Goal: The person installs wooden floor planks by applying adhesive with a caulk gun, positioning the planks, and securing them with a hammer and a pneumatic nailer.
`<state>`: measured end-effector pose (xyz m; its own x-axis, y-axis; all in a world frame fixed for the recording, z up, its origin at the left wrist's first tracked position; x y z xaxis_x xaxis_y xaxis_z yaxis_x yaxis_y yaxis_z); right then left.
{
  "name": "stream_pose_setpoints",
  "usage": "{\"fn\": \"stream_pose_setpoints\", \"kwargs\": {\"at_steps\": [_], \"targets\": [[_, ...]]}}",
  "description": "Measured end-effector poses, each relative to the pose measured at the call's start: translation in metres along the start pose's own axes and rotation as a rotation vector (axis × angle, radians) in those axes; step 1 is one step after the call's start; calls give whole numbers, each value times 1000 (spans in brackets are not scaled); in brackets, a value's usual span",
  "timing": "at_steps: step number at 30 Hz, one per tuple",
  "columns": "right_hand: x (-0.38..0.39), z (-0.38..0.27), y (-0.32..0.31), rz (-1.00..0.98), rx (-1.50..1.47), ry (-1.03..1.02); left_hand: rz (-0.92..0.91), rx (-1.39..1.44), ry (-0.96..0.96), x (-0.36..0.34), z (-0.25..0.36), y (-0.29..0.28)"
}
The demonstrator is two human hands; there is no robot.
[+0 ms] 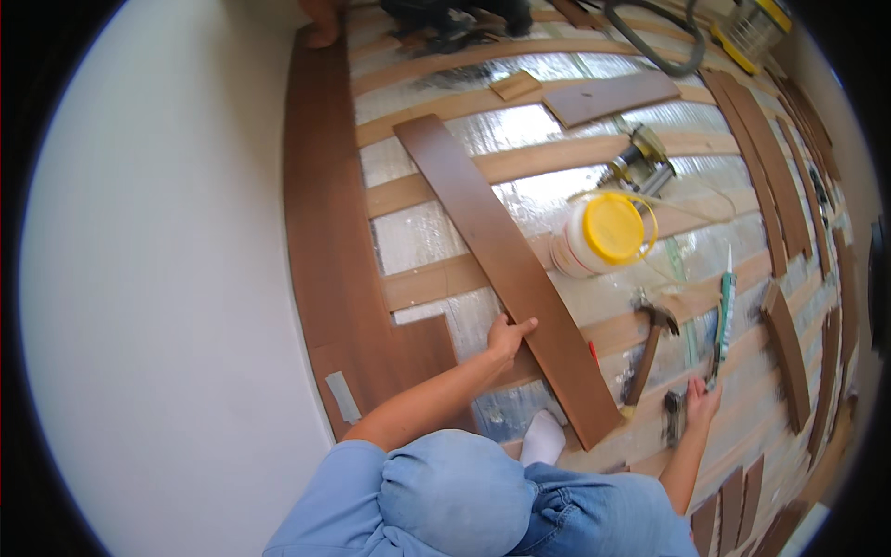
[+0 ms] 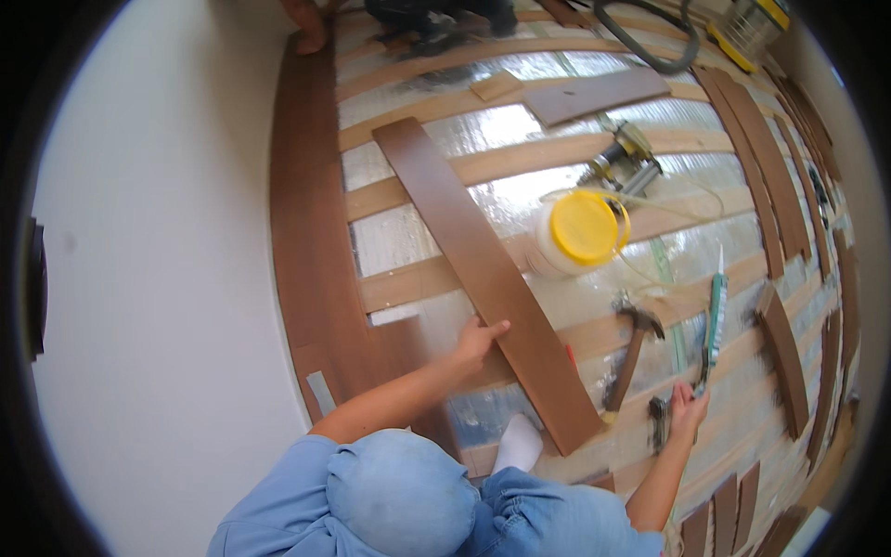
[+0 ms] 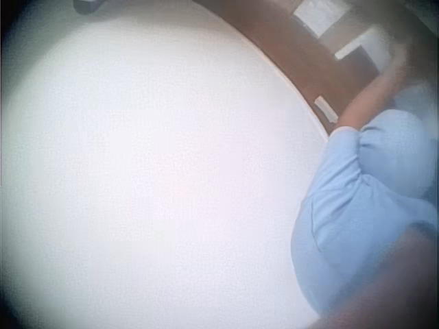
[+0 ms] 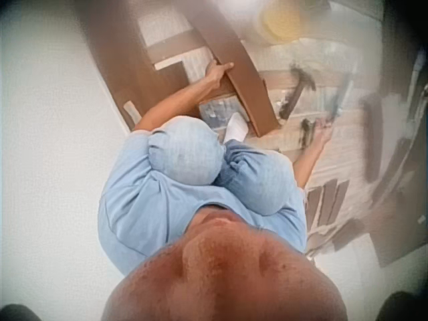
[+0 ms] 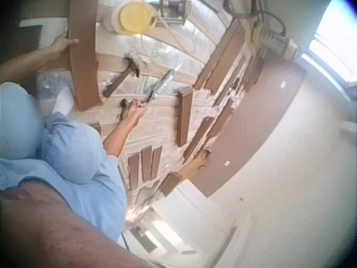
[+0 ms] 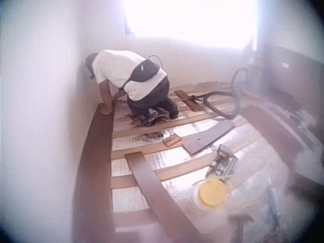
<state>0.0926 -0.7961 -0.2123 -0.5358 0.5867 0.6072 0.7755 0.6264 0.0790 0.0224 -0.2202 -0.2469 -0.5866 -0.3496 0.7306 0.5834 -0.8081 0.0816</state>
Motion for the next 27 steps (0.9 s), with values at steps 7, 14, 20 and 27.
{"fn": "stream_pose_setpoints", "kwargs": {"at_steps": [7,14,20,27], "targets": [[177,72,49,-589,1069,-717,-150,260,57,23,25,22],[273,106,162,-936,1310,-325,-227,389,119,34,91,-21],[336,121,288,-1074,1219,-482,-232,-19,400,-2,210,-87],[399,174,468,-1242,1216,-561,555,-801,1114,-80,246,-254]]}}
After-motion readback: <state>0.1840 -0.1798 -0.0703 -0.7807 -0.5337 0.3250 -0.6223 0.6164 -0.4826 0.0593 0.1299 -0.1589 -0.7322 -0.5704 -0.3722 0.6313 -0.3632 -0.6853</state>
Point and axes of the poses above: each hand's wrist, its own x-axis away from the middle knuckle, its own y-axis out of the palm, z = x × y, the point moved 4 cm from there along -x, towards the middle knuckle, and after that the axes turned 4 degrees about -x, right-handed, at the moved point
